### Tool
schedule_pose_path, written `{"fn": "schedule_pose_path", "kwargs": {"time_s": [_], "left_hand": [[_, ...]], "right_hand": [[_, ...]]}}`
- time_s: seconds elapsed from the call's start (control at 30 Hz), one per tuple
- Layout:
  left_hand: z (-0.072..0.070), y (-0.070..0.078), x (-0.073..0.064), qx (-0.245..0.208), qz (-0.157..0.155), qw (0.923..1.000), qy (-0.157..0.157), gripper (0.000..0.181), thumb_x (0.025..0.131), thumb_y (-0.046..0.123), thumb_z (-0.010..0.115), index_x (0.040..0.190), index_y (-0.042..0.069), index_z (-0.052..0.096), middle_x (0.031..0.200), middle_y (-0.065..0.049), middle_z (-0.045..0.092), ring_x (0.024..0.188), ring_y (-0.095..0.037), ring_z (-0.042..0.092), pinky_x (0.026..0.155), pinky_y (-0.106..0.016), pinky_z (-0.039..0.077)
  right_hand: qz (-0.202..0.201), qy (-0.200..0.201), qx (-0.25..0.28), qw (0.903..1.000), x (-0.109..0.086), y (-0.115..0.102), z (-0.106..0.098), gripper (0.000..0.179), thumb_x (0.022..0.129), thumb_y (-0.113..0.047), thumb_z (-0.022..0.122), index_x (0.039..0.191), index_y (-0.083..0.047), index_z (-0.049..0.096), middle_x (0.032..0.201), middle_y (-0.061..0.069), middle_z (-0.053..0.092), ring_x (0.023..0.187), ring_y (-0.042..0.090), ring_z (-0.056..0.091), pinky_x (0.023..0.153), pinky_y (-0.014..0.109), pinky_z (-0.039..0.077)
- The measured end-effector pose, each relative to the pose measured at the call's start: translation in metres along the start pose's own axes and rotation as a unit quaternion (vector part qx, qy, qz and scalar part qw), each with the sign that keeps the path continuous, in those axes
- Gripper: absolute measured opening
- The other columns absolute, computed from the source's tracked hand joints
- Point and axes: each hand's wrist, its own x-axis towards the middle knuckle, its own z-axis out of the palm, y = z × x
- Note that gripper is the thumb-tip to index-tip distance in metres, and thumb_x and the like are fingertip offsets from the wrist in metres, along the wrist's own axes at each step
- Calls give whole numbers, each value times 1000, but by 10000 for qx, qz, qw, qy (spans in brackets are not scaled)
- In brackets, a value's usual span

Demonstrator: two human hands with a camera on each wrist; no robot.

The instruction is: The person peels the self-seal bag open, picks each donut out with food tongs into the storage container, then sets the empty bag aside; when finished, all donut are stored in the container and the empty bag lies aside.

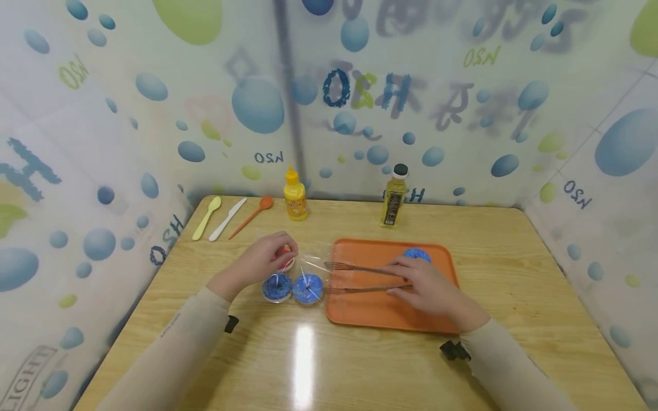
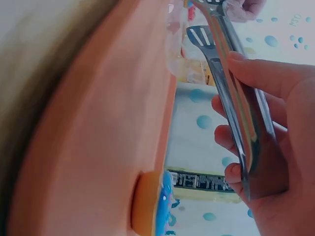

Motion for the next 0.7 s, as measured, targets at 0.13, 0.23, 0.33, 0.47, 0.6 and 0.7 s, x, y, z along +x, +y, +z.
{"fn": "schedule_pose_path", "kwargs": {"time_s": [0.13, 0.23, 0.33, 0.47, 0.6, 0.7], "left_hand": [[-1, 1, -2, -24, -32, 10000, 33, 4, 101, 11, 66, 104, 12, 68, 99, 3, 63, 80, -13, 56, 74, -30, 52], [-2, 2, -2, -8, -70, 10000, 39, 4, 101, 11, 67, 105, 12, 68, 99, 3, 63, 80, -13, 55, 75, -30, 52], [-2, 2, -2, 3, -88, 10000, 33, 4, 101, 11, 67, 104, 13, 68, 99, 3, 63, 79, -13, 55, 74, -30, 51], [-1, 1, -1, -61, -108, 9999, -36, 5, 101, 11, 66, 106, 12, 68, 99, 4, 63, 79, -12, 56, 73, -30, 51], [0, 0, 0, -123, -95, 9999, -70, 4, 101, 11, 66, 105, 11, 68, 99, 4, 64, 82, -12, 58, 75, -30, 53], [2, 0, 1, -111, -73, 9999, -22, 4, 101, 10, 66, 103, 13, 68, 100, 3, 64, 85, -12, 59, 78, -32, 54]], "right_hand": [[148, -9, 54, 9999, 0, 6, -5, 46, 92, -28, 80, 136, -23, 67, 122, -8, 65, 106, 13, 62, 90, 42, 54], [94, 119, -36, 9999, -1, 9, -6, 45, 92, -26, 81, 135, -22, 68, 121, -7, 64, 104, 12, 61, 87, 41, 54], [-85, 240, -154, 9996, 0, 9, -6, 45, 90, -26, 82, 133, -19, 69, 119, -4, 66, 102, 14, 62, 85, 41, 55], [-229, 119, -191, 9995, 4, 6, -5, 46, 90, -28, 82, 134, -19, 69, 118, -3, 68, 102, 15, 64, 85, 42, 55], [-144, -94, -18, 9999, 8, 7, -3, 47, 91, -29, 80, 136, -21, 68, 122, -4, 68, 104, 15, 65, 87, 41, 56], [-136, -264, 294, 9991, 11, 9, -2, 47, 92, -28, 79, 138, -22, 67, 124, -5, 67, 105, 17, 66, 87, 40, 56]]}}
